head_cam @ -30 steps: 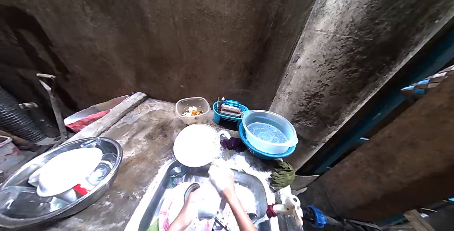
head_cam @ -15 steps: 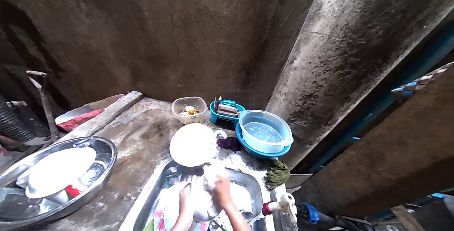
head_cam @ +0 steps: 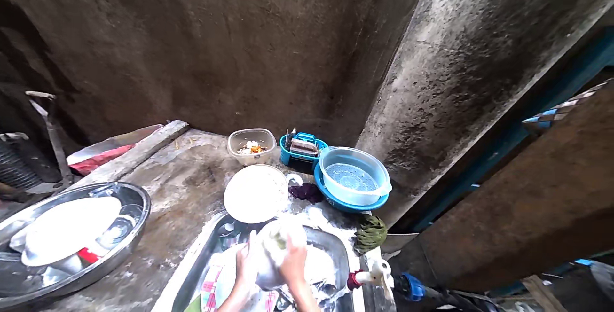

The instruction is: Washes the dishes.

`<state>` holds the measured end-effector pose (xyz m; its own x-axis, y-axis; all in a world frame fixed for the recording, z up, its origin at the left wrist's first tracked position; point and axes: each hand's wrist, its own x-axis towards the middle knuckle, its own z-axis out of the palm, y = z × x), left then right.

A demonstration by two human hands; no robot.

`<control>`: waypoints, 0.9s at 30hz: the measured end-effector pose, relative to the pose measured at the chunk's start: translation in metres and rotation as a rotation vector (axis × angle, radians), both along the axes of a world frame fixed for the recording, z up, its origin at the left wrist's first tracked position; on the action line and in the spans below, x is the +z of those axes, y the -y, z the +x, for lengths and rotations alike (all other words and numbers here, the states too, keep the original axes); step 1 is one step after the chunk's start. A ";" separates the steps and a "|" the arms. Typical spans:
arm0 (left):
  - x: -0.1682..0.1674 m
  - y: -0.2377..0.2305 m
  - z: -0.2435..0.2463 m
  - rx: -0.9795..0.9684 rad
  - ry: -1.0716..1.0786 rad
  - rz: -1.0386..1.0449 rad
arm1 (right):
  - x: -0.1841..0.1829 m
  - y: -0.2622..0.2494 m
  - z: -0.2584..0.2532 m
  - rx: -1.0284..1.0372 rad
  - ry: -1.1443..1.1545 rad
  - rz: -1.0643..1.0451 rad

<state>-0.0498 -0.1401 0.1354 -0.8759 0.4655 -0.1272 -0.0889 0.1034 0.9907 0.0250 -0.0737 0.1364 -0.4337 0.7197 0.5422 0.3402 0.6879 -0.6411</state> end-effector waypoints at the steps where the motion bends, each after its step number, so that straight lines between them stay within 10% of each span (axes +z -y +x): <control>1: 0.005 0.002 -0.004 -0.019 -0.089 -0.031 | 0.012 -0.016 0.003 0.016 0.030 -0.243; 4: -0.003 -0.002 -0.013 0.116 -0.120 0.036 | 0.012 -0.033 0.006 0.030 -0.168 -0.513; 7: -0.013 -0.014 -0.017 0.303 0.254 0.214 | -0.013 -0.004 0.000 0.006 -0.464 -0.002; 13: -0.018 0.025 -0.011 -0.240 0.901 0.223 | -0.028 -0.001 0.013 0.191 -0.351 0.402; 19: -0.011 0.036 0.024 -0.139 0.580 0.066 | 0.004 -0.022 0.023 0.488 1.071 -0.350; 24: -0.017 0.027 0.023 -0.190 0.535 0.047 | -0.020 0.009 -0.012 0.323 0.415 -0.476; 27: -0.015 0.025 -0.006 -0.125 0.436 0.030 | -0.033 0.026 -0.006 0.464 0.393 -0.327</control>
